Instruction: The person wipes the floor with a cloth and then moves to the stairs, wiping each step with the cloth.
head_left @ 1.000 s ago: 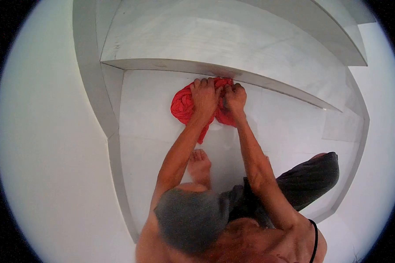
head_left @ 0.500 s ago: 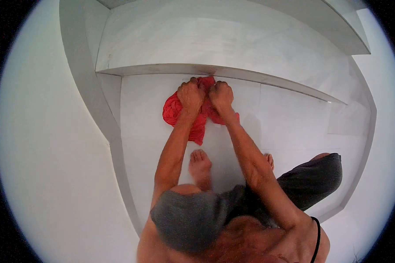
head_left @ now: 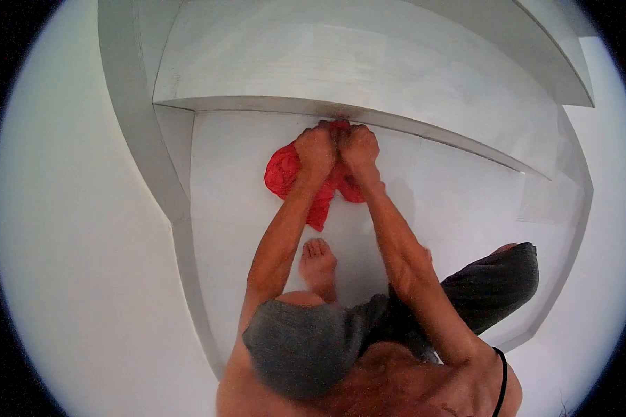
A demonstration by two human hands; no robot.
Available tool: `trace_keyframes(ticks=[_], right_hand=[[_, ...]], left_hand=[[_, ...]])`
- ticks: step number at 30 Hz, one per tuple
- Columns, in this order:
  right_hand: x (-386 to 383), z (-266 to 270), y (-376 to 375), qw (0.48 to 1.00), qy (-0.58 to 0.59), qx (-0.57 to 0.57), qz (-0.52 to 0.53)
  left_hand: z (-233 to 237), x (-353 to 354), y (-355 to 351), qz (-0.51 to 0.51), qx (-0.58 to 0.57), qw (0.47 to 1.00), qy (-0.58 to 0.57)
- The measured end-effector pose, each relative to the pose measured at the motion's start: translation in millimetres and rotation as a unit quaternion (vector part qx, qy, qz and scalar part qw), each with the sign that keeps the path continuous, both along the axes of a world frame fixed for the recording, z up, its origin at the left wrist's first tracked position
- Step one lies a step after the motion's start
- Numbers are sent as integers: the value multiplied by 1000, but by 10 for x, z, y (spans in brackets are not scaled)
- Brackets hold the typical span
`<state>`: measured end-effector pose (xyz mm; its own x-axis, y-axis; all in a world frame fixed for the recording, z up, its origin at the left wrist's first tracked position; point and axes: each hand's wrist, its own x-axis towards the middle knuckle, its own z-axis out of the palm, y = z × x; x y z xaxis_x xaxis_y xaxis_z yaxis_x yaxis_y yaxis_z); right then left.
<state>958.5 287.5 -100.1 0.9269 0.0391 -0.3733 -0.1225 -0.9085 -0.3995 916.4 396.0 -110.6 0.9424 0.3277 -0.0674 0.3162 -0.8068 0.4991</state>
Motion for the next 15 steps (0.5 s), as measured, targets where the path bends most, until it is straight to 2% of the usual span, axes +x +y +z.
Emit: trace_keyframes(ticks=[3, 9, 11, 14, 15], right_hand=[[-84, 71, 99, 997, -64, 32, -20], [-265, 502, 471, 994, -17, 94, 48], [-335, 413, 830, 994, -28, 97, 47], [-283, 107, 1036, 993, -50, 99, 47], [-262, 131, 1046, 992, -59, 102, 52]], left_hand=[[110, -62, 57, 13, -6, 1000, -9], [296, -362, 371, 82, 16, 995, -59], [382, -474, 621, 124, 11, 990, -65], [294, -474, 886, 113, 11, 993, -9], [269, -452, 870, 104, 14, 994, -38]])
